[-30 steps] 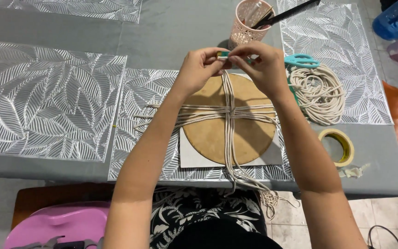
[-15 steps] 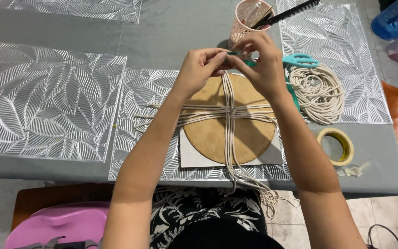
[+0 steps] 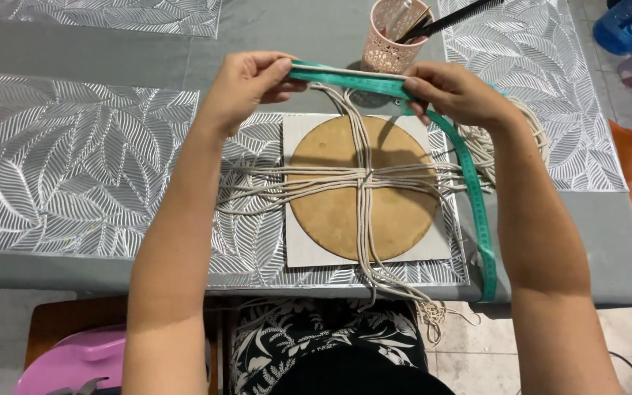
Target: Measuring lengths of rope with a tape measure and cutting them with scissors for a craft project.
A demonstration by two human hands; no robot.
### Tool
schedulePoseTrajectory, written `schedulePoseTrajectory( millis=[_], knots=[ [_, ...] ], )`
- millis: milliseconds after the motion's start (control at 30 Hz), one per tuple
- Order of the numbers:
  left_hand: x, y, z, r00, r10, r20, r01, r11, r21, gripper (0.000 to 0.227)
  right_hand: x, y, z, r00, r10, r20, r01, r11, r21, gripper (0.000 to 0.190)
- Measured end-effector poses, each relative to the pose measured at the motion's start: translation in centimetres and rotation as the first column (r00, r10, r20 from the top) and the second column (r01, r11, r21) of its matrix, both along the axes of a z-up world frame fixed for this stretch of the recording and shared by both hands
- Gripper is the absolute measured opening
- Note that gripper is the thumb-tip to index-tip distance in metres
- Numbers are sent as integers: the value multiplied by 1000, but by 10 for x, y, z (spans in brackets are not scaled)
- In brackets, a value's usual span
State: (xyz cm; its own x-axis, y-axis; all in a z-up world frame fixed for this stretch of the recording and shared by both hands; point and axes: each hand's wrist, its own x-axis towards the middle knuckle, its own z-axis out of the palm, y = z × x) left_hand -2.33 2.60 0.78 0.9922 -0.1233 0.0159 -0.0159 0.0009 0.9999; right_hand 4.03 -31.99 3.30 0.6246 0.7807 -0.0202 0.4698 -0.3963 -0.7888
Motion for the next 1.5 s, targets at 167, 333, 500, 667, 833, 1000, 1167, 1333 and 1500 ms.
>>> schedulePoseTrajectory(
  millis=[167, 333, 500, 667, 833, 1000, 1167, 1333, 1500],
  knots=[
    [-5, 45, -3, 996, 53, -71, -53, 999, -7, 30, 6, -23, 3, 988, -60, 142, 77, 990, -118, 28],
    [-15, 82, -8, 993, 72, -97, -73, 997, -15, 33, 10, -40, -4, 987, -120, 104, 128, 989, -71, 22],
    [-23, 113, -17, 984, 146, -102, -142, 989, 50, 36, 14, -49, -7, 968, -119, 219, 141, 986, -91, 21],
    [-30, 132, -23, 974, 189, -124, -183, 981, 57, 33, 15, -56, -12, 965, -156, 211, 174, 982, -71, 26],
    [-33, 143, -29, 977, 174, -121, -167, 984, 64, 34, 12, -56, -12, 963, -163, 213, 171, 985, -16, 27],
    [-40, 151, -30, 971, 210, -118, -198, 975, 103, 31, 13, -61, -13, 970, -147, 194, 148, 989, 8, 27],
    [-46, 169, -32, 976, 191, -108, -181, 979, 99, 31, 7, -69, -13, 963, -192, 187, 196, 981, -7, 24],
    [-52, 196, -38, 971, 221, -94, -208, 969, 133, 30, -6, -69, -11, 959, -258, 120, 269, 958, -96, 22],
    [-54, 220, -45, 975, 213, -67, -199, 965, 170, 33, -7, -68, -16, 964, -227, 139, 244, 963, -117, 24]
  ],
)
